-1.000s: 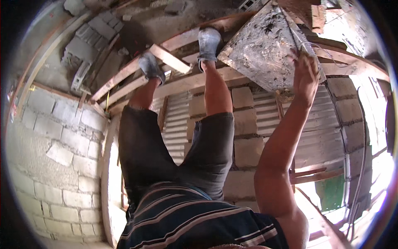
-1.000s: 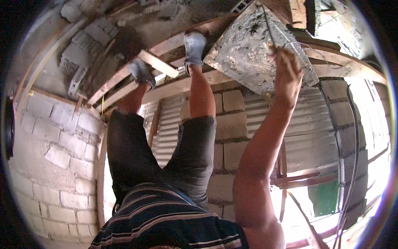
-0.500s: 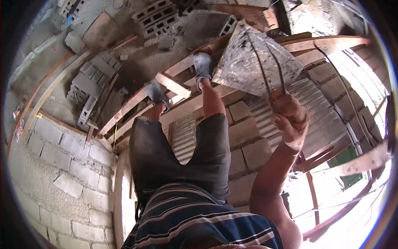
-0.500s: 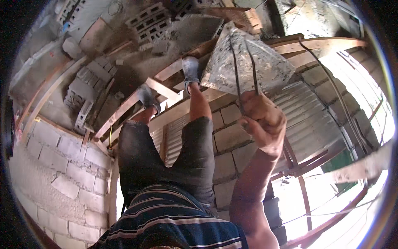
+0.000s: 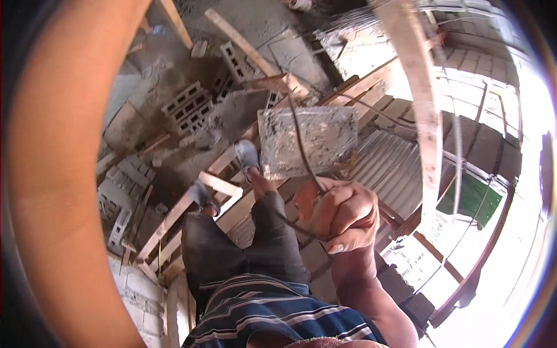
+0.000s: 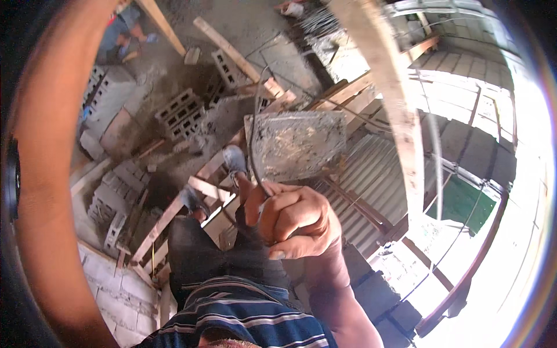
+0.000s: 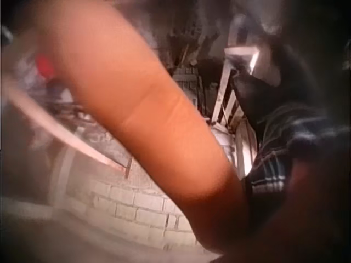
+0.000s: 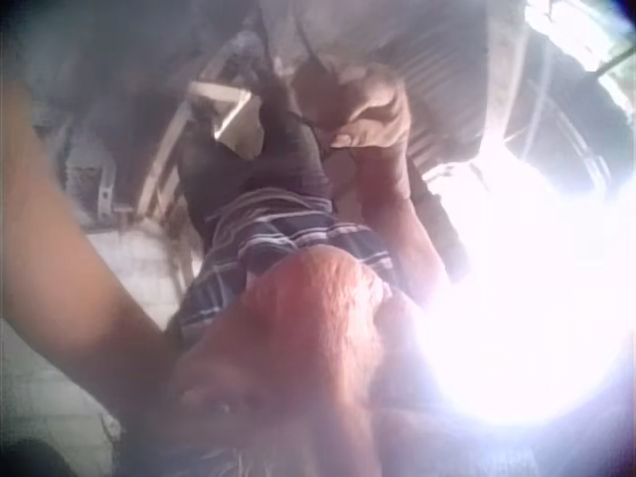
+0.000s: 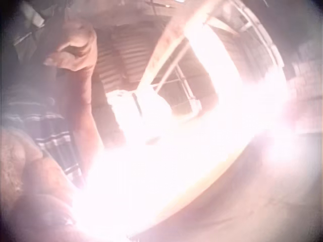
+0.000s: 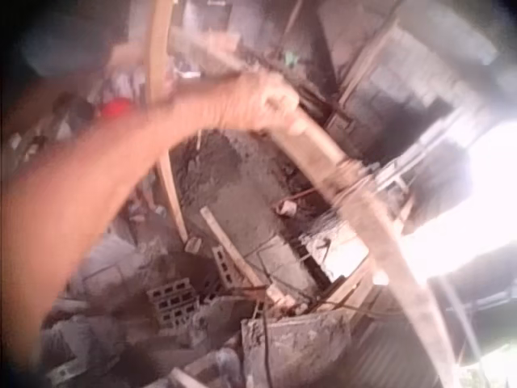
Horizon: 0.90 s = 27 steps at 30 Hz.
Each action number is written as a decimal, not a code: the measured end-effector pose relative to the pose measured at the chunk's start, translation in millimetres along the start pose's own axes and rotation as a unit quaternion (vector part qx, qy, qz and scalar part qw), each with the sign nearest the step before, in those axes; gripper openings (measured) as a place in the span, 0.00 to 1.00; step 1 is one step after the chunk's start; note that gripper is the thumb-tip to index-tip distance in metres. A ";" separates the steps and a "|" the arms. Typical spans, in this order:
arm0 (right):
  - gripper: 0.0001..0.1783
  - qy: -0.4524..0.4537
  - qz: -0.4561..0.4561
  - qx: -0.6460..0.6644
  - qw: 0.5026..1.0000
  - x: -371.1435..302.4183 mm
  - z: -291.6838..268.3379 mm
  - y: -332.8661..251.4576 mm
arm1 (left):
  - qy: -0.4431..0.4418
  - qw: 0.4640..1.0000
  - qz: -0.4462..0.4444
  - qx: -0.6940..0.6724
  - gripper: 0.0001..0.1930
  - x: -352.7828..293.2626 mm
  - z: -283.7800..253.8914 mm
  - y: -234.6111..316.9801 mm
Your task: The person pulls up an electrical cord, takes a power drill, moves wooden boards aside, and drills into a concrete column with the drill.
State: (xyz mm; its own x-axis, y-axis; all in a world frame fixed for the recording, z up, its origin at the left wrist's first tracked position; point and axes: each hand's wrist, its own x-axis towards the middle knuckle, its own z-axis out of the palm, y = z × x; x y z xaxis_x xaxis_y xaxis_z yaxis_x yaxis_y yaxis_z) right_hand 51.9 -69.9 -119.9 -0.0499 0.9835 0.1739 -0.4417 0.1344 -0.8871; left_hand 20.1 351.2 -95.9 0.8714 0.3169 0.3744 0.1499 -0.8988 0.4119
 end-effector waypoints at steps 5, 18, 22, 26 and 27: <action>0.14 -0.047 -0.024 -0.073 0.996 10.6 26.7 -56.4 | 0.002 0.992 -0.064 0.105 0.20 -21.5 -35.6 81.1; 0.24 0.085 0.068 -0.540 0.835 26.7 -49.4 -54.7 | -0.117 0.720 -0.386 -0.564 0.18 -197.7 63.0 238.8; 0.27 0.148 0.055 -0.387 0.908 51.0 -69.3 -145.9 | 0.017 0.704 -0.460 -0.541 0.11 -175.8 84.9 195.6; 0.13 0.189 -0.035 -0.615 0.765 114.7 -139.6 -182.7 | 0.065 0.679 -0.400 -0.612 0.11 -127.7 118.8 164.6; 0.12 0.123 -0.030 -0.650 0.749 127.5 -166.1 -175.9 | 0.064 0.676 -0.403 -0.614 0.12 -118.8 132.8 162.0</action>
State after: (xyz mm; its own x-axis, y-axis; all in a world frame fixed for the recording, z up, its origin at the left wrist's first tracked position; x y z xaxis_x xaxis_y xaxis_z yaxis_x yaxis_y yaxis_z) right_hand 271.9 52.0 -12.7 0.1715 0.9421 0.2881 0.8173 0.0273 -0.5756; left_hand 2.9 127.7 -184.1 0.6784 0.6475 -0.3471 -0.0164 0.4857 0.8740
